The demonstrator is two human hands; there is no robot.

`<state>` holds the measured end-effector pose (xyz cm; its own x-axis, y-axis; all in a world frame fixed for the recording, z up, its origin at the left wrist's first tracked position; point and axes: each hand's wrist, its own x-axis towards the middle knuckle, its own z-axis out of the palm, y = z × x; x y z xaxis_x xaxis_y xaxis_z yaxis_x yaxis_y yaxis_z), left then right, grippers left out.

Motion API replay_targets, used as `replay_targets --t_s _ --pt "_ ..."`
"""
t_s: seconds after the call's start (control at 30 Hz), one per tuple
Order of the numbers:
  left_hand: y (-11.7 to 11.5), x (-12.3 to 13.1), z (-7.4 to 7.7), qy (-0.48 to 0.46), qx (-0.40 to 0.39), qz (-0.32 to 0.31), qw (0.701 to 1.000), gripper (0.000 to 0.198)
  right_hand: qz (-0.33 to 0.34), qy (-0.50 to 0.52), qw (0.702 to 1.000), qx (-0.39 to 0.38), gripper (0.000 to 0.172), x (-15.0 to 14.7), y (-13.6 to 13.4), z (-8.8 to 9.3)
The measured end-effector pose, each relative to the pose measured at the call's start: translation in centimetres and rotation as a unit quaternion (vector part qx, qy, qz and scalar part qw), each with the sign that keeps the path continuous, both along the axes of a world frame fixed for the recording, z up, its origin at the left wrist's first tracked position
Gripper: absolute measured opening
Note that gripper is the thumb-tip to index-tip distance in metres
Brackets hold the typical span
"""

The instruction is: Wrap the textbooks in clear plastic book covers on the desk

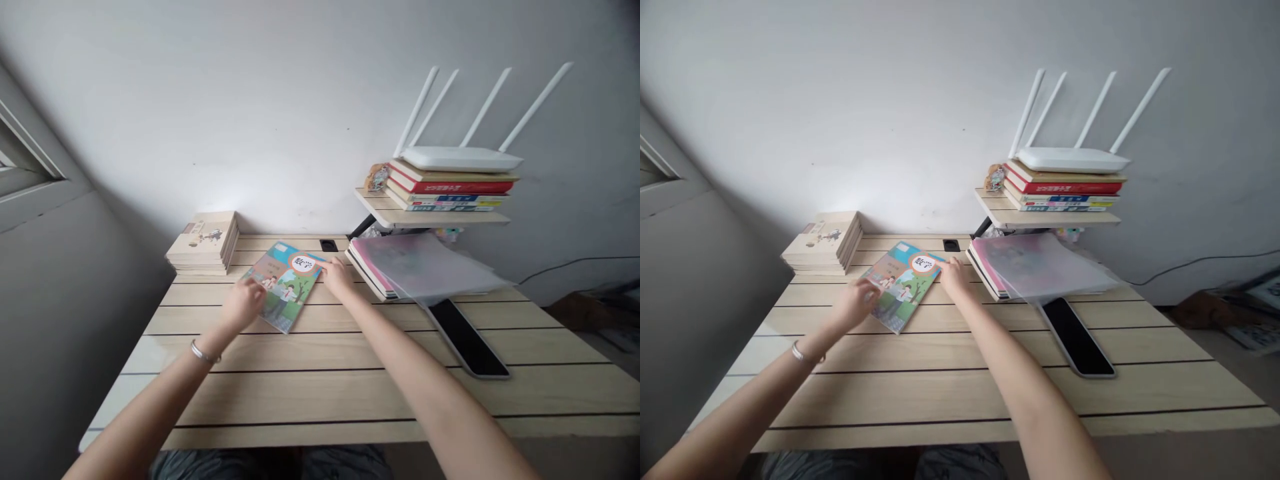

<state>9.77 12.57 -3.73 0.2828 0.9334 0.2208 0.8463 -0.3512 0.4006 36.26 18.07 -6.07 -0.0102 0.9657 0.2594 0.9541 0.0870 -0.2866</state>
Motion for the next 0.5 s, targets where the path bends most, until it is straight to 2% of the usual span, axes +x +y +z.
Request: replay_targets --t_s 0.07,0.13,0.23,0.3,0.4,0.5 --pt "2.6 -1.5 -0.2 -0.006 0.000 0.090 0.996 0.024 0.002 0.009 1.000 0.011 0.040 -1.6 -2.3 0.1" --pt "4.4 -2.8 -0.6 -0.018 -0.015 0.131 0.991 0.026 0.013 0.029 0.999 0.026 0.043 -3.2 -5.6 -0.1" --pt "5.5 -3.5 -1.1 -0.052 -0.050 0.148 0.986 0.027 0.027 0.049 0.998 -0.008 0.052 -5.4 -10.0 -1.0" --pt "5.5 -3.1 -1.2 -0.081 -0.075 0.158 0.981 0.029 0.056 0.054 0.996 -0.045 0.067 -6.2 -11.5 -1.7" --pt "5.0 -2.0 -1.2 -0.131 -0.125 0.181 0.967 0.028 0.077 0.069 0.992 -0.079 0.095 -5.5 -10.9 -2.2" --pt "4.3 -0.1 -1.6 -0.190 -0.186 0.191 0.945 0.026 0.112 0.101 0.984 -0.096 0.099 -2.8 -8.1 -1.7"
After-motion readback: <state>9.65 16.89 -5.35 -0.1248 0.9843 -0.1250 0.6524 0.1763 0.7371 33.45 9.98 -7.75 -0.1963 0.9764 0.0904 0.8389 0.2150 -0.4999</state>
